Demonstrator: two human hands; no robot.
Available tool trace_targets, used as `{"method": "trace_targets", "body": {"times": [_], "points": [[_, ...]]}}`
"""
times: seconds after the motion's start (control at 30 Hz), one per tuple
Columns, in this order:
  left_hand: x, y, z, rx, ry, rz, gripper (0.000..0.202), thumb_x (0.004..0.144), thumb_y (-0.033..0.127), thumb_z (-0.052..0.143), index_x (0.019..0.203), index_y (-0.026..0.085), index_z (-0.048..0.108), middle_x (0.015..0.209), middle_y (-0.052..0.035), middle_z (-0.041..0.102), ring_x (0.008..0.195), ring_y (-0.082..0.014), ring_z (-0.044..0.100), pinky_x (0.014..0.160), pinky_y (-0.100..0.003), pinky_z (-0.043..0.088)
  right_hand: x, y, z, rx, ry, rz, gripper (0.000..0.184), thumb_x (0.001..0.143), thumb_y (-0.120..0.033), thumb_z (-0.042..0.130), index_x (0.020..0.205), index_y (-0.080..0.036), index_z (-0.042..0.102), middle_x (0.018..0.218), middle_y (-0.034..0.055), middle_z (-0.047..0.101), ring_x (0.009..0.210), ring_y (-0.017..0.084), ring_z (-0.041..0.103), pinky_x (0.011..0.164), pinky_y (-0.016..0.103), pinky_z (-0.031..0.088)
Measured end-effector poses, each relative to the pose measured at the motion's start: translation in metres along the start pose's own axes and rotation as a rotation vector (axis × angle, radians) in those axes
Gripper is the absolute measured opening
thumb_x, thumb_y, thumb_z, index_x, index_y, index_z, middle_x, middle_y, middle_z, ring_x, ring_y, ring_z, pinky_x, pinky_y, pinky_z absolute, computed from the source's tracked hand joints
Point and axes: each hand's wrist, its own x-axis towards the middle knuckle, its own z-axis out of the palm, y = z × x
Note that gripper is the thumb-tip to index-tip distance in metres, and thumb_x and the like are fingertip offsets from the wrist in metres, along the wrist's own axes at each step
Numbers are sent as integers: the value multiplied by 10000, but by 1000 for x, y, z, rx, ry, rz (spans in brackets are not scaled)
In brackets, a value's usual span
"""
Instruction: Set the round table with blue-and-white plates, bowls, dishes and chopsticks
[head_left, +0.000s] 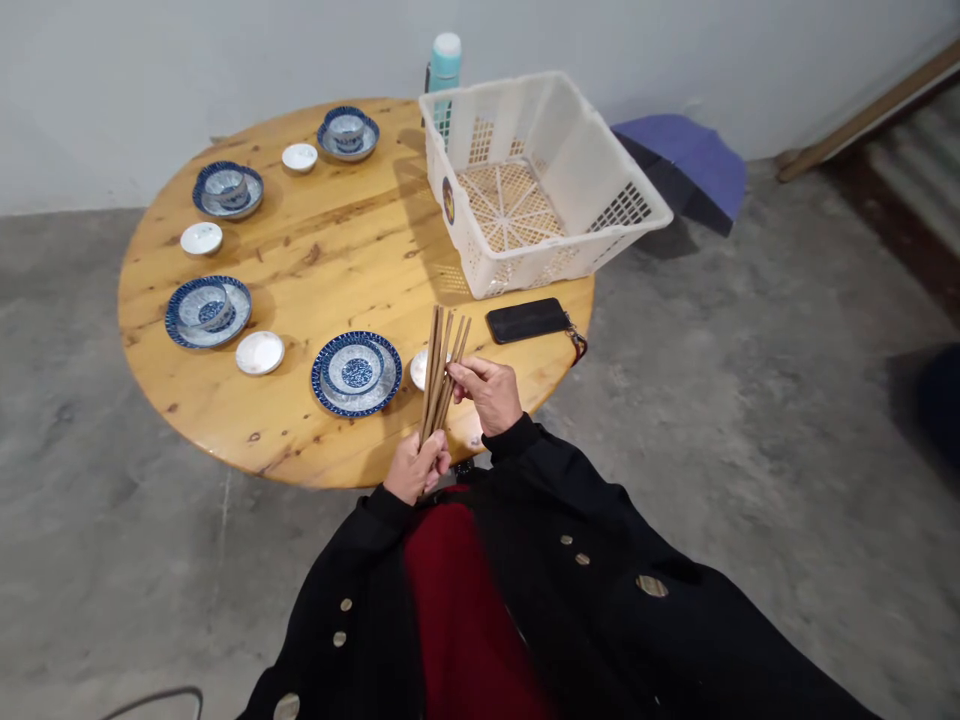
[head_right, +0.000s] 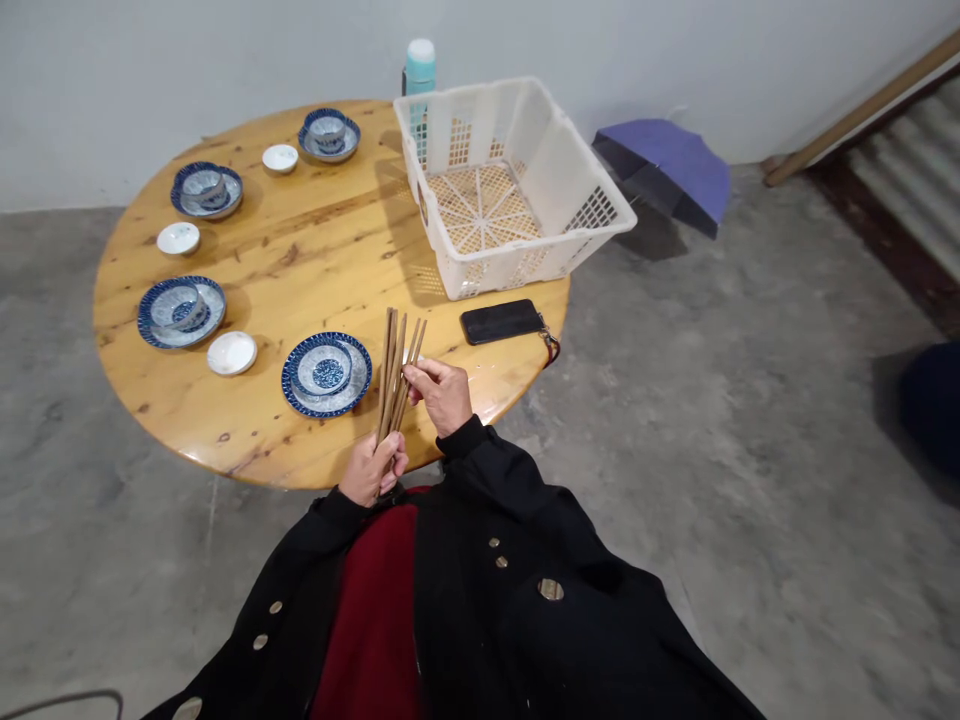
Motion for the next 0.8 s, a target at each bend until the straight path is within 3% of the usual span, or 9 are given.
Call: {"method": "trace_targets", "body": {"times": [0.2, 0.4, 0.5, 0.67, 0.8], "points": [[2, 1, 4, 9, 31, 12, 473, 816, 648, 570, 829, 183, 483, 555, 40, 583, 310, -36, 370, 297, -159, 230, 5, 6, -5, 34, 17, 62, 319, 667, -470, 762, 595, -187, 633, 487, -30, 536, 445, 103, 482, 451, 254, 447], [5, 6, 9, -38, 112, 71, 504, 810, 663, 590, 803, 165, 513, 666, -26, 657, 470, -98, 596, 382, -182, 418, 18, 11, -18, 69, 16, 54, 311, 680, -446, 798, 659, -172, 652, 535, -24, 552, 471, 90, 499, 459, 243, 491], [7, 1, 4, -99, 226, 88, 507, 801, 660, 607, 837, 165, 506, 680, -25, 666, 514, -122, 641, 440, -207, 483, 34, 13, -32, 25, 28, 57, 290, 743, -432, 780, 753, -168, 661, 613, -15, 574, 525, 89, 547, 492, 233, 520], [5, -10, -13, -155, 389, 128, 472, 784, 612, 655, 842, 173, 488, 638, 3, 641, 471, -104, 607, 424, -191, 453, 76, 23, -53, -70, 74, 103, 221, 817, -348, 731, 762, -155, 637, 631, -21, 559, 560, 82, 589, 520, 214, 543], [-4, -18, -21, -126, 430, 133, 418, 794, 564, 647, 827, 174, 503, 648, 7, 645, 377, -55, 487, 346, -171, 345, 103, 38, -49, -107, 87, 193, 196, 803, -198, 720, 666, -145, 589, 552, -26, 548, 480, 72, 542, 512, 235, 558]]}}
